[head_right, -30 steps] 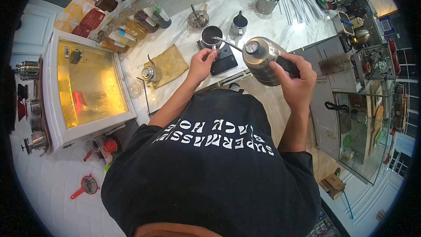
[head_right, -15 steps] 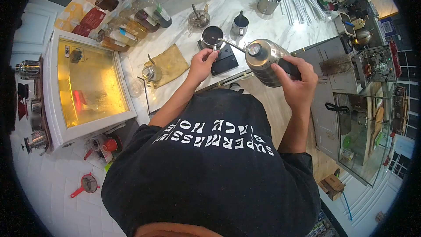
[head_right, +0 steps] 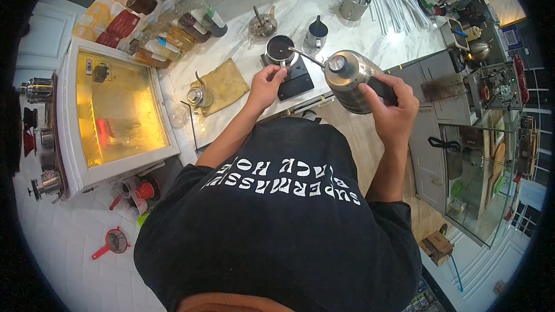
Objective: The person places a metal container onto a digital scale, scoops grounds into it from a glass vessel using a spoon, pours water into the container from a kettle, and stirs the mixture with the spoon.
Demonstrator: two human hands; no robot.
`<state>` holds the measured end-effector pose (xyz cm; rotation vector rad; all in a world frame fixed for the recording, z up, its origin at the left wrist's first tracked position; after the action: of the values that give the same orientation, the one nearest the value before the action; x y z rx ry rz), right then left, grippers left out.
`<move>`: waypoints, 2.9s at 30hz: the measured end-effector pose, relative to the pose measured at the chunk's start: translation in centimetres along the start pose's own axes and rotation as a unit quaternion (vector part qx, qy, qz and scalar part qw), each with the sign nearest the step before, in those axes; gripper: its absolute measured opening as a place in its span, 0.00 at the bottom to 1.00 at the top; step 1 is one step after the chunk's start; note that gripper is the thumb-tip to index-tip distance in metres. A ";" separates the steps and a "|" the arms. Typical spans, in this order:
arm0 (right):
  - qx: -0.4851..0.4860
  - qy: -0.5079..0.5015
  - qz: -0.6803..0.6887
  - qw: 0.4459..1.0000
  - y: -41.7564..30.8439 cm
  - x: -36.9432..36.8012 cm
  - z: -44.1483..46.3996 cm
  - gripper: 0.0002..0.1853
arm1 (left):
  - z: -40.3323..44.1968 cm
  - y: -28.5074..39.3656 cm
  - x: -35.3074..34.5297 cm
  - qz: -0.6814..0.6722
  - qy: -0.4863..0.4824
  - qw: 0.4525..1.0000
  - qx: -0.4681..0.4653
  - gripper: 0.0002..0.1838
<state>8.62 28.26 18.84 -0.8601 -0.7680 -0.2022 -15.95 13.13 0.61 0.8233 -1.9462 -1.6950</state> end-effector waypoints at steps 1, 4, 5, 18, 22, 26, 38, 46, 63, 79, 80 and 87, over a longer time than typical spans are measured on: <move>-0.002 -0.005 -0.011 1.000 0.1 0.1 -0.1 0.16 | 0.0 -0.1 0.0 0.000 0.001 1.000 0.000 0.12; 0.012 -0.008 -0.013 1.000 0.5 0.0 -0.2 0.16 | 0.1 -0.2 0.0 -0.018 -0.003 1.000 0.002 0.12; 0.012 -0.008 -0.013 1.000 0.5 0.0 -0.3 0.16 | 0.0 0.0 -0.1 -0.015 -0.001 1.000 0.006 0.12; -0.020 -0.008 0.015 1.000 -0.3 -0.1 -0.2 0.17 | -0.2 -0.1 -0.1 -0.009 0.007 1.000 0.004 0.13; -0.001 -0.006 -0.006 1.000 -0.1 0.5 -0.2 0.17 | -0.1 -0.8 -0.2 -0.027 0.029 0.999 -0.027 0.13; 0.011 -0.013 -0.031 0.999 -0.1 0.6 -0.6 0.17 | -0.5 -0.3 -0.1 -0.035 0.014 0.999 -0.026 0.13; 0.040 0.003 -0.028 0.999 -1.3 -0.3 0.2 0.17 | -0.1 -0.1 -0.1 -0.027 0.009 0.999 -0.016 0.13; 0.077 0.001 -0.050 0.996 -0.5 1.1 1.1 0.18 | 0.2 -0.3 -0.1 -0.015 0.024 0.999 -0.029 0.14; 0.107 -0.017 -0.020 0.994 0.4 1.1 3.6 0.18 | -0.4 0.1 -0.7 -0.009 0.058 0.998 -0.021 0.13; 0.096 -0.068 0.009 0.993 1.8 0.7 5.7 0.18 | -0.8 0.0 -1.1 -0.007 0.065 0.998 0.010 0.13; 0.099 -0.066 0.010 0.993 1.8 0.8 5.9 0.18 | -0.7 0.0 -1.2 -0.026 0.064 0.997 0.019 0.13; 0.115 -0.064 0.018 0.991 3.6 0.5 6.4 0.18 | -0.7 -0.4 -1.6 -0.091 0.071 0.993 0.017 0.14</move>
<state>7.29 35.42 19.61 -0.6717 -0.8763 -0.0255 -14.19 13.66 0.43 1.1327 -1.8566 -1.6586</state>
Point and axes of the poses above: each hand's wrist, its own z-axis towards the middle knuckle, its own x-axis out of the back of the hand, y = z × x, the point moved 1 cm from there along z, towards the middle knuckle, and after that the axes turned 12 degrees about -z, right-handed, at the moved point
